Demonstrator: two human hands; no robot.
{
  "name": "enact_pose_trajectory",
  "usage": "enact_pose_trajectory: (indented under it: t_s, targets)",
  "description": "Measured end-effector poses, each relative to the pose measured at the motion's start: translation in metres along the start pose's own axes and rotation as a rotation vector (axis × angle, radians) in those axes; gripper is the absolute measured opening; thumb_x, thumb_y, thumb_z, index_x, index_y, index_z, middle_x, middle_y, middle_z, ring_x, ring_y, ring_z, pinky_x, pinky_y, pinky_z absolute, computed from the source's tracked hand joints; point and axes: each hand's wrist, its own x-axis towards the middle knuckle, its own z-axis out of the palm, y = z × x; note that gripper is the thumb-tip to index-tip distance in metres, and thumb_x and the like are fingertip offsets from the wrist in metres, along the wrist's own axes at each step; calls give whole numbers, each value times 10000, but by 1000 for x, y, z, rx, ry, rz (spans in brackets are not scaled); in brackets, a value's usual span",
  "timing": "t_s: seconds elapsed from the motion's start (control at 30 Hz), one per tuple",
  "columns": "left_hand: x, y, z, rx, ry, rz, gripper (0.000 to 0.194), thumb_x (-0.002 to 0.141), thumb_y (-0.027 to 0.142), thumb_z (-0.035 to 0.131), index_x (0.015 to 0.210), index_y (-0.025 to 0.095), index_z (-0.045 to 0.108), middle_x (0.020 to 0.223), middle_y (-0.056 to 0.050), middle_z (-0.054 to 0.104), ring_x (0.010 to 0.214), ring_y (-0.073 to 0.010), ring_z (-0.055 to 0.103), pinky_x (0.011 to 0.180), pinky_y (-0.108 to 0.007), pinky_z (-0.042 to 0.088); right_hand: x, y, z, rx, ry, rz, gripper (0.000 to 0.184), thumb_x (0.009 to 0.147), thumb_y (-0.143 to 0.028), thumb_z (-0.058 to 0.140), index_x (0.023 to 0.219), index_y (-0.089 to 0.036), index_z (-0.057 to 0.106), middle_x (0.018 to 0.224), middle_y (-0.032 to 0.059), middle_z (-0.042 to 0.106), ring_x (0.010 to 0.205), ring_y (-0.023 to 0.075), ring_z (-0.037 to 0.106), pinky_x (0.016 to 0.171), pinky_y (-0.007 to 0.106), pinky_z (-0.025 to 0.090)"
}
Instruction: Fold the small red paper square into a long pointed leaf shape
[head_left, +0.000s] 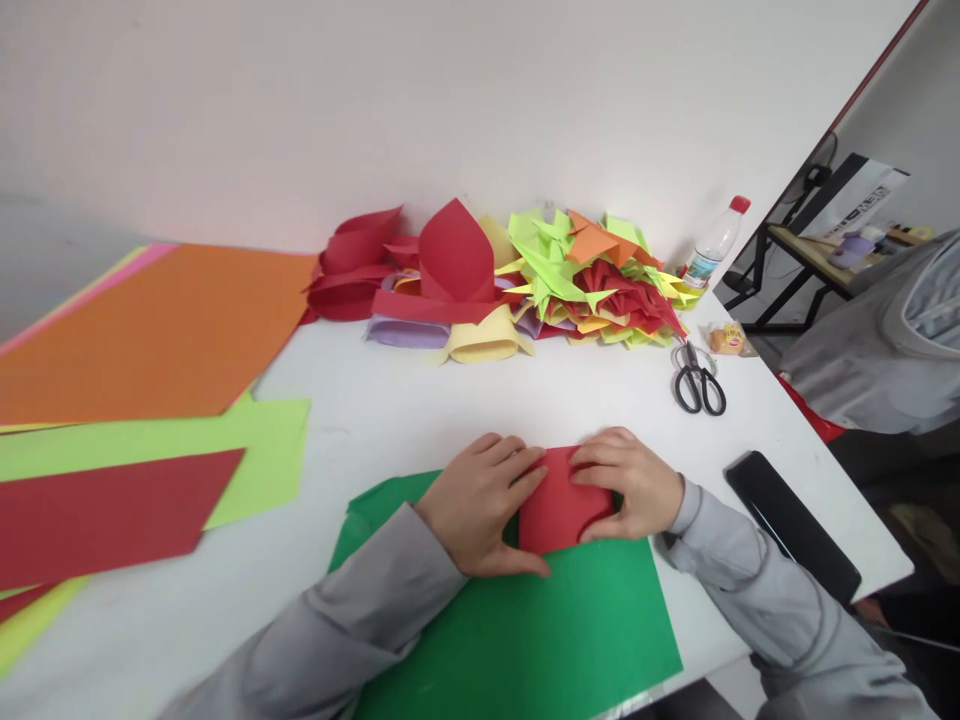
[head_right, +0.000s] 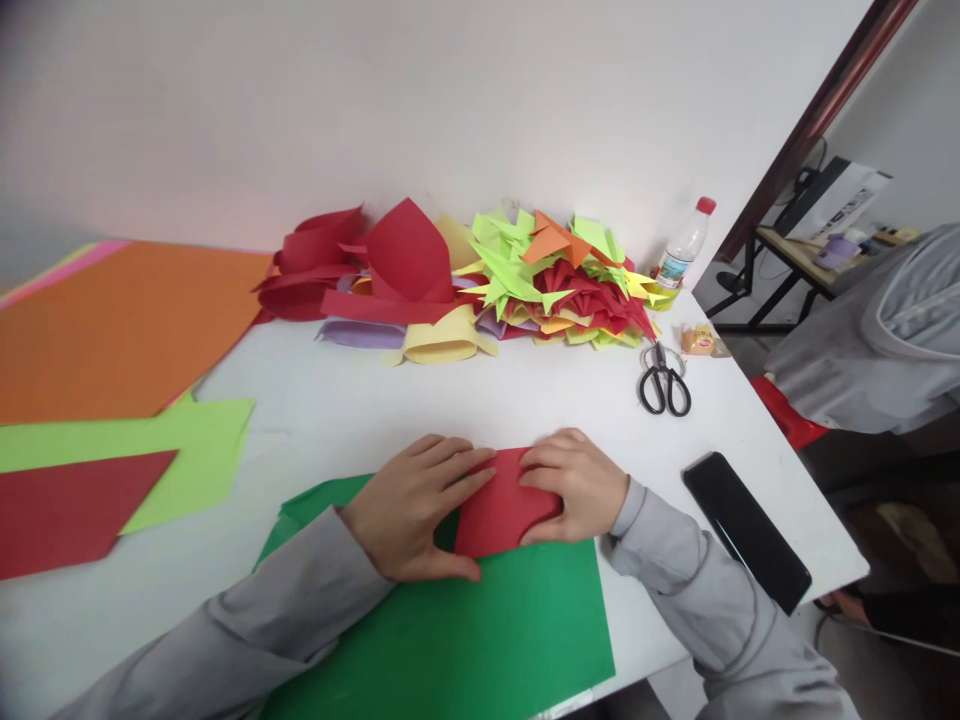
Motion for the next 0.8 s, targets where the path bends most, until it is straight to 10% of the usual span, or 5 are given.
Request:
enact_pose_trajectory:
  t_s: [0.33,0.53,0.8]
  targets:
    - [-11,0,14,-123,-30,23,703,719,623,550,1142,62,569,1173,-238,610,1069,-368,550,874,-528,456,-5,8,-2,-321,-3,157,302,866,-382,553,1054,-163,639,1238,162,585,1228,300,458,987,521,352]
    - [-8,0,14,-154,101,-52,525,734,505,543,1075,111,609,1088,-183,662,985,-335,591,785,-493,498,-1,-6,-3,-69,106,-21,543,752,-571,630,1049,-117,625,1052,163,658,1056,266,572,900,428,466]
    - [-7,1,12,-148,216,-117,359,766,441,523,937,152,650,1013,-155,692,866,-285,632,707,-434,504,-3,-1,0,-36,83,29,287,863,-388,566,1006,-150,641,987,123,700,951,210,637,870,400,486]
